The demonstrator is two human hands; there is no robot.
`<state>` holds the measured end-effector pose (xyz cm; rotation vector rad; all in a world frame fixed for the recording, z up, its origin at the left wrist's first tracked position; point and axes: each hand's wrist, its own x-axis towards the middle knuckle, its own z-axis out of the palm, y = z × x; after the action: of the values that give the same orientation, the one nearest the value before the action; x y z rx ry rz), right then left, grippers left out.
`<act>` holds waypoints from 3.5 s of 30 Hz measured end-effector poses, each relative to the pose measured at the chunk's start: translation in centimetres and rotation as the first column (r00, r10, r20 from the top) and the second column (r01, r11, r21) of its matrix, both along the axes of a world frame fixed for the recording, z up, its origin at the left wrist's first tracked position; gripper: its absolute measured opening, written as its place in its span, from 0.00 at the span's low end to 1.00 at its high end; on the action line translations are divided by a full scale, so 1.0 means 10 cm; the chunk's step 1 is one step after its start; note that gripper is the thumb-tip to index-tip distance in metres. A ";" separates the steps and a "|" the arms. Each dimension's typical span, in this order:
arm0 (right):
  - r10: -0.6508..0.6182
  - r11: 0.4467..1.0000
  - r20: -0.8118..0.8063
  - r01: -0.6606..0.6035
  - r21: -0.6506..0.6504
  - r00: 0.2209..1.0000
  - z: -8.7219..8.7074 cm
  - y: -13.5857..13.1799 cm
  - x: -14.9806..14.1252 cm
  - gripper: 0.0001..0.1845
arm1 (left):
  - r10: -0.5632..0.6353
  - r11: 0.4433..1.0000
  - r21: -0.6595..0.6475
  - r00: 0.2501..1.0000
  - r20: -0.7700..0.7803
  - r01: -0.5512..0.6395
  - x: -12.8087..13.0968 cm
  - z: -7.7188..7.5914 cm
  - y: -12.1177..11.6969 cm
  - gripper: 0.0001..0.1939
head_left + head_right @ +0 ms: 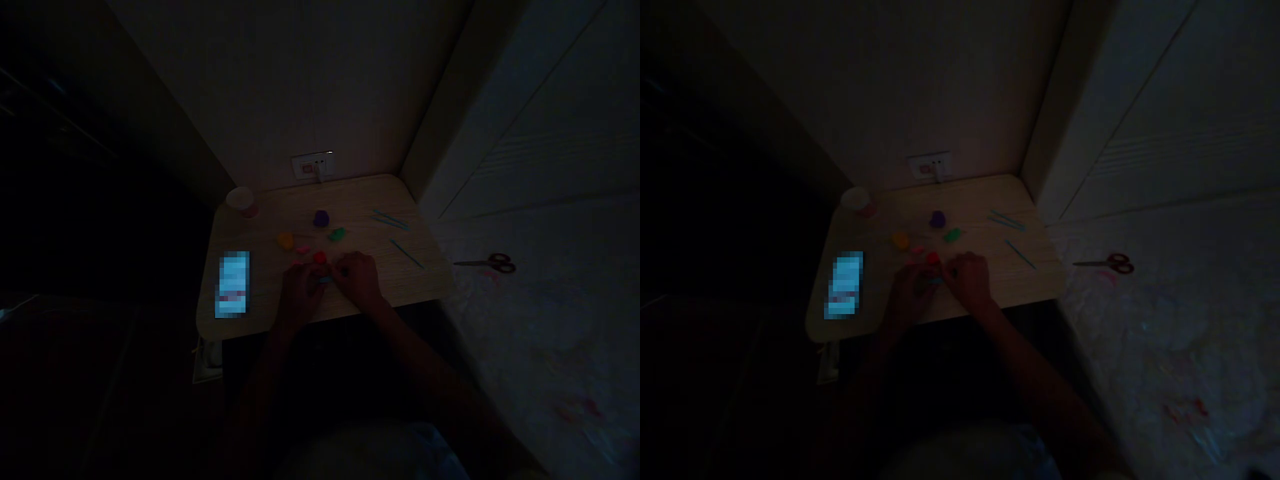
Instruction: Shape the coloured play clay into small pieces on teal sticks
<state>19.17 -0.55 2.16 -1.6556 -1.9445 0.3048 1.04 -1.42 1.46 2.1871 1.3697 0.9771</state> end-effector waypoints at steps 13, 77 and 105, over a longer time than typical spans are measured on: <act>-0.025 0.995 -0.186 0.042 0.089 0.982 -0.01 0.00 0.02 0.22 | 0.052 0.996 -0.073 0.988 0.143 -0.041 0.01 0.05 -0.03 0.11; -0.011 1.000 -0.030 0.011 0.011 0.999 0.03 -0.01 0.00 0.23 | 0.074 0.997 -0.041 0.997 0.035 -0.072 0.01 0.00 0.02 0.11; -0.067 0.998 0.035 0.067 0.001 0.997 0.06 -0.47 -0.12 0.10 | 0.092 0.991 0.100 0.995 0.028 -0.094 0.00 0.08 -0.02 0.05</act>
<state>17.94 -5.27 2.72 -1.7327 -1.9099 0.2524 1.08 -1.57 2.30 2.1938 1.4523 1.1249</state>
